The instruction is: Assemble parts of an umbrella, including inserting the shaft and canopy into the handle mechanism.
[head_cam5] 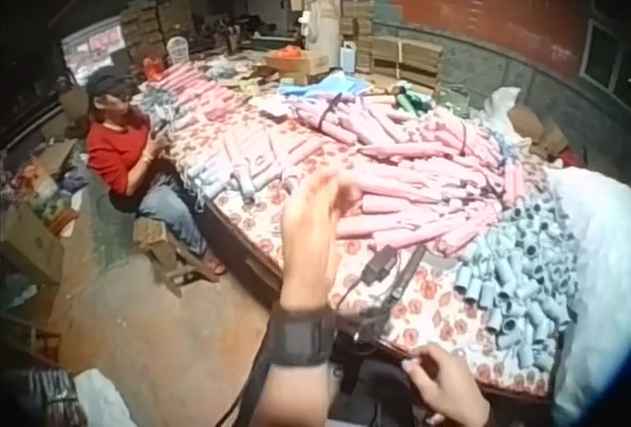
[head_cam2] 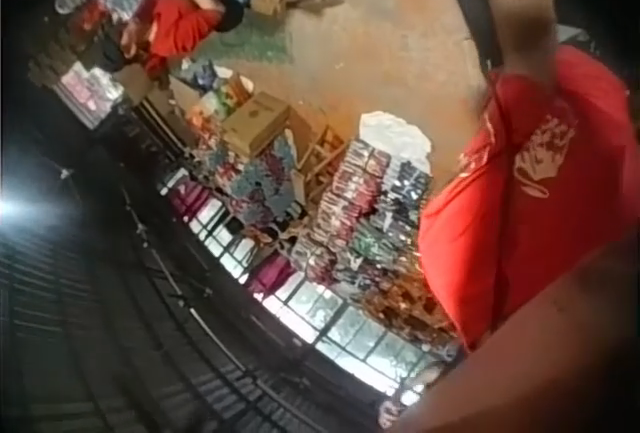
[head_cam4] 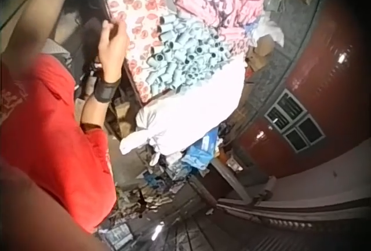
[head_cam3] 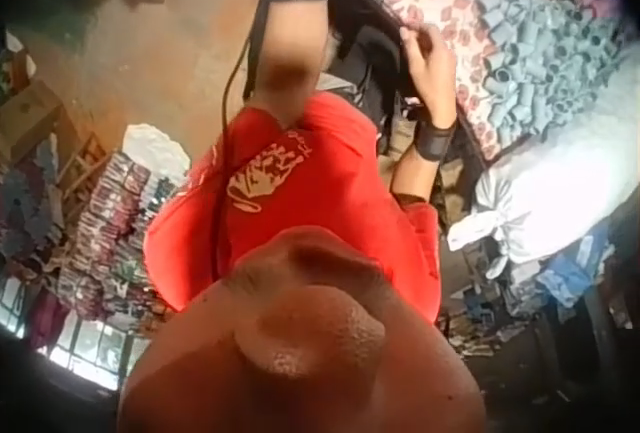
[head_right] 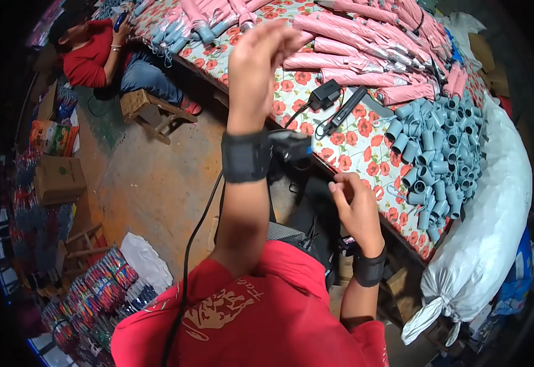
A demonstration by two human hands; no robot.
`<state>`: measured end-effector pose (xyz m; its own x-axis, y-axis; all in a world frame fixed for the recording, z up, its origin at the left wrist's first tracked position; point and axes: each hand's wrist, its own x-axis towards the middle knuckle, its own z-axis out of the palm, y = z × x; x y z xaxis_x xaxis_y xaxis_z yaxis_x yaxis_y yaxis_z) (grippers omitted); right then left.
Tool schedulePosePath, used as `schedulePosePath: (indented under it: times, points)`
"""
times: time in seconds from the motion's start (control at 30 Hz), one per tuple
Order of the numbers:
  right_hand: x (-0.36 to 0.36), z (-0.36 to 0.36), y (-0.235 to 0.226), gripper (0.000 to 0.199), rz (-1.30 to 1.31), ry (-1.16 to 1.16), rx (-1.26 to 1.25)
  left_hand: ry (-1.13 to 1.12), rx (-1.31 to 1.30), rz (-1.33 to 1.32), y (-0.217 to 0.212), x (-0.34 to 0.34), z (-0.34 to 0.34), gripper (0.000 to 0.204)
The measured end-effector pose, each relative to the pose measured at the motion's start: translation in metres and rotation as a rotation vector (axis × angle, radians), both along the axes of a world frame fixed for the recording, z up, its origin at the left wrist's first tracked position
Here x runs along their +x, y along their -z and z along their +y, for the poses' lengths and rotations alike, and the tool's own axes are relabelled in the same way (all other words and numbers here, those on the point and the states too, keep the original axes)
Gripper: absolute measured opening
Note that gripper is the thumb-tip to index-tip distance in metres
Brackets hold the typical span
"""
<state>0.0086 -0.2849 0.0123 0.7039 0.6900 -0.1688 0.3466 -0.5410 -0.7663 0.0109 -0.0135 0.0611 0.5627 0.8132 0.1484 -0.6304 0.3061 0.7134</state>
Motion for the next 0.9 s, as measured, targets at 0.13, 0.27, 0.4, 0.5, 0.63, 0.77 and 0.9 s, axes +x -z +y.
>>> schedulePosePath:
  times: [0.13, 0.27, 0.4, 0.5, 0.63, 0.77, 0.9]
  points:
    - [-0.002, 0.012, -0.021, 0.017, 0.015, 0.017, 0.113, -0.145, -0.012, -0.079, -0.012, 0.061, 0.083, 0.042]
    - [0.007, -0.007, -0.016, 0.017, 0.123, 0.099, 0.137, -0.335, -0.184, 0.199, -0.022, 0.102, 0.133, 0.042]
    - [0.005, -0.033, -0.003, 0.017, 0.256, 0.131, 0.136, -0.586, -0.037, 0.7, 0.009, 0.113, 0.221, 0.053]
    - [0.009, -0.044, 0.019, 0.017, 0.334, 0.137, 0.107, -0.89, 0.404, 1.236, 0.087, 0.106, 0.287, 0.074]
    - [0.019, -0.045, 0.026, 0.016, 0.342, 0.146, 0.017, -0.693, 0.337, 1.453, 0.138, 0.092, 0.307, 0.092]
    - [0.029, -0.03, 0.03, 0.015, 0.374, 0.126, -0.033, -0.743, 0.375, 1.642, 0.17, 0.063, 0.337, 0.096]
    - [0.044, -0.02, 0.042, 0.014, 0.385, 0.117, -0.049, -0.719, 0.418, 1.484, 0.194, 0.049, 0.357, 0.086]
